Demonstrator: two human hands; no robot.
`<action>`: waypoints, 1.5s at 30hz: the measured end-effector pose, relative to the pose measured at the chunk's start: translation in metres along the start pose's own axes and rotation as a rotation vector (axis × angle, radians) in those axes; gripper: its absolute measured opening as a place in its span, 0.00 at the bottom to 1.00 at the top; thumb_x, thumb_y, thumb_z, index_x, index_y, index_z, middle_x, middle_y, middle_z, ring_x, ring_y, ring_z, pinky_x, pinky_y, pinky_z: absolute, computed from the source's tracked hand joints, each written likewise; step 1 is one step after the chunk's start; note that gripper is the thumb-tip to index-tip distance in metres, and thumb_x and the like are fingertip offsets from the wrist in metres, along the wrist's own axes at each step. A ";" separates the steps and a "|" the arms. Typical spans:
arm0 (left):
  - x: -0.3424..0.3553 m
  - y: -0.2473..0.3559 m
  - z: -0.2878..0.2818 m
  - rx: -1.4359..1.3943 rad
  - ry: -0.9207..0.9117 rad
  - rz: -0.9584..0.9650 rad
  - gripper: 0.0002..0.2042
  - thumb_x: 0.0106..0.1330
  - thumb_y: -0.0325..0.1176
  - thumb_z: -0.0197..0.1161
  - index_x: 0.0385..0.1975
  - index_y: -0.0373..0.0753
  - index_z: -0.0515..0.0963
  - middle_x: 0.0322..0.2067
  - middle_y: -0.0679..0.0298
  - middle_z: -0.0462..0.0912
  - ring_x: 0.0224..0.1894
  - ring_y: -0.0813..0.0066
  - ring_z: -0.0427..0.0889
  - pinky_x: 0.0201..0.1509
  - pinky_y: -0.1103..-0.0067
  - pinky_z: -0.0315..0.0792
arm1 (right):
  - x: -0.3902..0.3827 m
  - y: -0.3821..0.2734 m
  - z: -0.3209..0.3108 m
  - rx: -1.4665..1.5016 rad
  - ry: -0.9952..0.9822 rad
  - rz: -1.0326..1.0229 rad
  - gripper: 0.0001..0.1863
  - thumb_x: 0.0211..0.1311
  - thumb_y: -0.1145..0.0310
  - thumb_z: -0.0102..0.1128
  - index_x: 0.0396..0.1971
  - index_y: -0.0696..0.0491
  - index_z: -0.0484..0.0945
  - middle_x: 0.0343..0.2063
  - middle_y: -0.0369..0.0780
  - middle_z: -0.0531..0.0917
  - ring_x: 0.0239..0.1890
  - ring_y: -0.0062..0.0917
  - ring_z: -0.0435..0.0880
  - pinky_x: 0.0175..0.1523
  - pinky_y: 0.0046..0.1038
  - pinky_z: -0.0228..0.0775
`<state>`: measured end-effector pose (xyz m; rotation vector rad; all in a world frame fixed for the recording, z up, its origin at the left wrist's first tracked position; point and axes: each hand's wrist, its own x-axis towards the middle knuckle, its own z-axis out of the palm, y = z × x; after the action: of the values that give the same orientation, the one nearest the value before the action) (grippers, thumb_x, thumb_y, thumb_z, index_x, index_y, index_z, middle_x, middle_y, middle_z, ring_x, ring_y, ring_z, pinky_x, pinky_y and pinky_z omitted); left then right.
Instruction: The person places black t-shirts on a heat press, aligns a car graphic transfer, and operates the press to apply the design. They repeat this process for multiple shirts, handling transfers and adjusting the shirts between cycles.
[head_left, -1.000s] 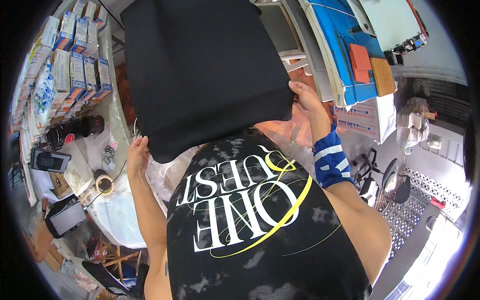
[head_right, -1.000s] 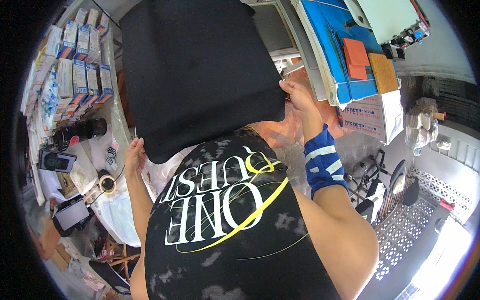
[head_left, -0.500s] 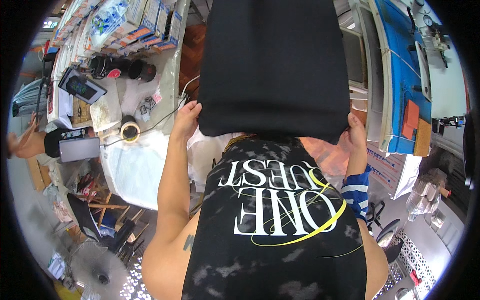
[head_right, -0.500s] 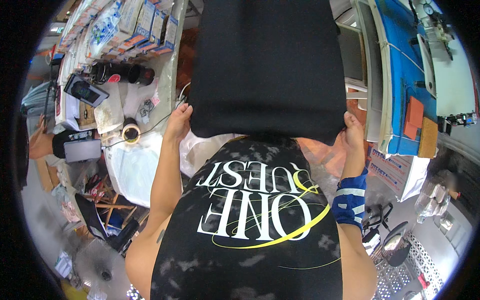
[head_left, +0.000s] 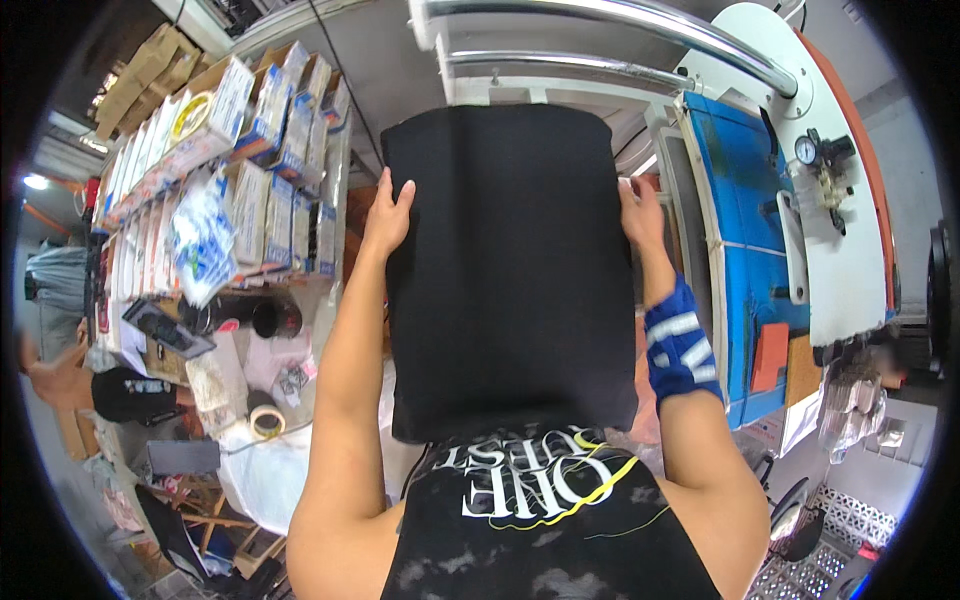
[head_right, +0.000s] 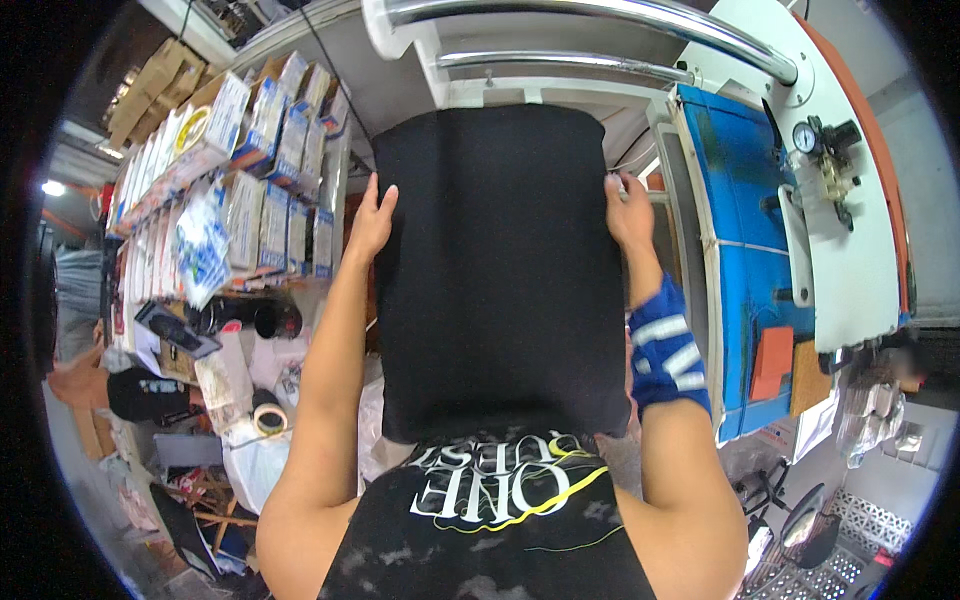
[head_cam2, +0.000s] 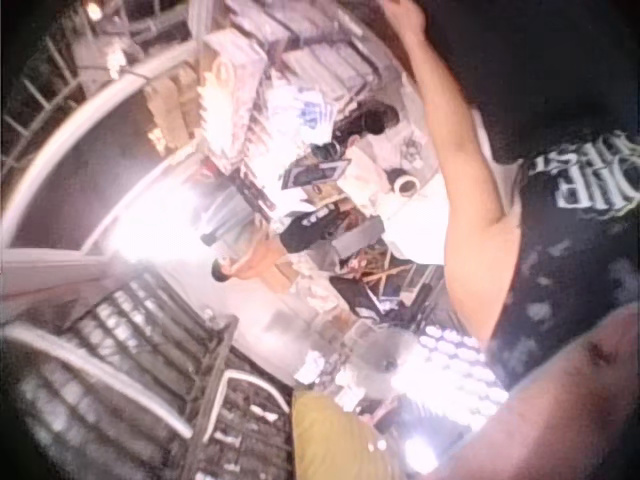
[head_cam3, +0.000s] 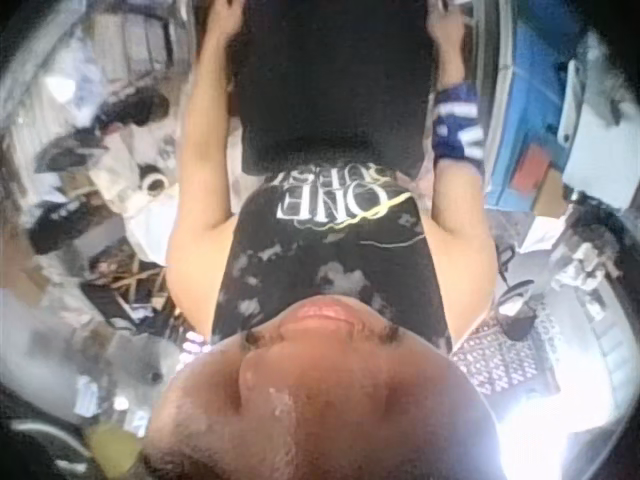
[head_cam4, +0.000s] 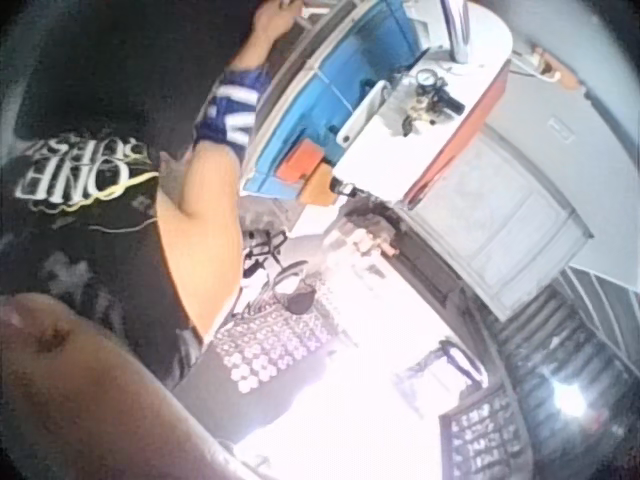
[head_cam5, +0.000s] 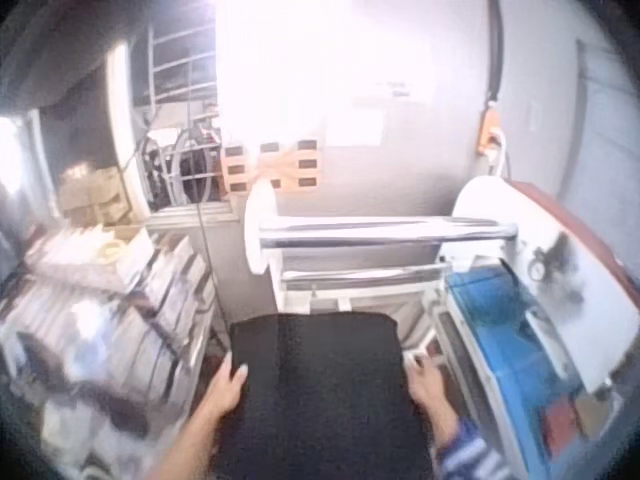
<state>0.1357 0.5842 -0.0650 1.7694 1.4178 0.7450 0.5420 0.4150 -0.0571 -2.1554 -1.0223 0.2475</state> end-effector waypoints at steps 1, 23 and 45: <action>0.021 0.007 0.008 0.012 0.043 -0.020 0.35 0.76 0.54 0.51 0.72 0.30 0.59 0.69 0.43 0.66 0.74 0.51 0.62 0.75 0.68 0.57 | 0.031 -0.007 0.014 0.138 -0.112 0.010 0.32 0.73 0.45 0.51 0.61 0.59 0.74 0.58 0.51 0.81 0.60 0.41 0.79 0.66 0.36 0.67; 0.087 -0.065 0.000 0.071 0.429 -0.040 0.19 0.74 0.48 0.55 0.43 0.36 0.81 0.41 0.49 0.85 0.45 0.51 0.83 0.53 0.63 0.73 | 0.102 0.066 0.058 0.631 -0.049 0.380 0.20 0.71 0.57 0.61 0.50 0.58 0.84 0.43 0.39 0.87 0.45 0.26 0.82 0.54 0.30 0.71; 0.073 0.077 0.113 0.581 0.205 0.622 0.14 0.65 0.42 0.64 0.48 0.45 0.81 0.43 0.62 0.80 0.50 0.58 0.77 0.58 0.58 0.64 | 0.035 -0.123 0.125 -0.360 0.029 -0.691 0.20 0.66 0.52 0.57 0.52 0.45 0.82 0.50 0.40 0.82 0.56 0.39 0.77 0.62 0.55 0.60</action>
<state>0.2847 0.6250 -0.0649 2.7227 1.2929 0.9028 0.4364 0.5585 -0.0581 -1.9445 -1.8219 -0.3166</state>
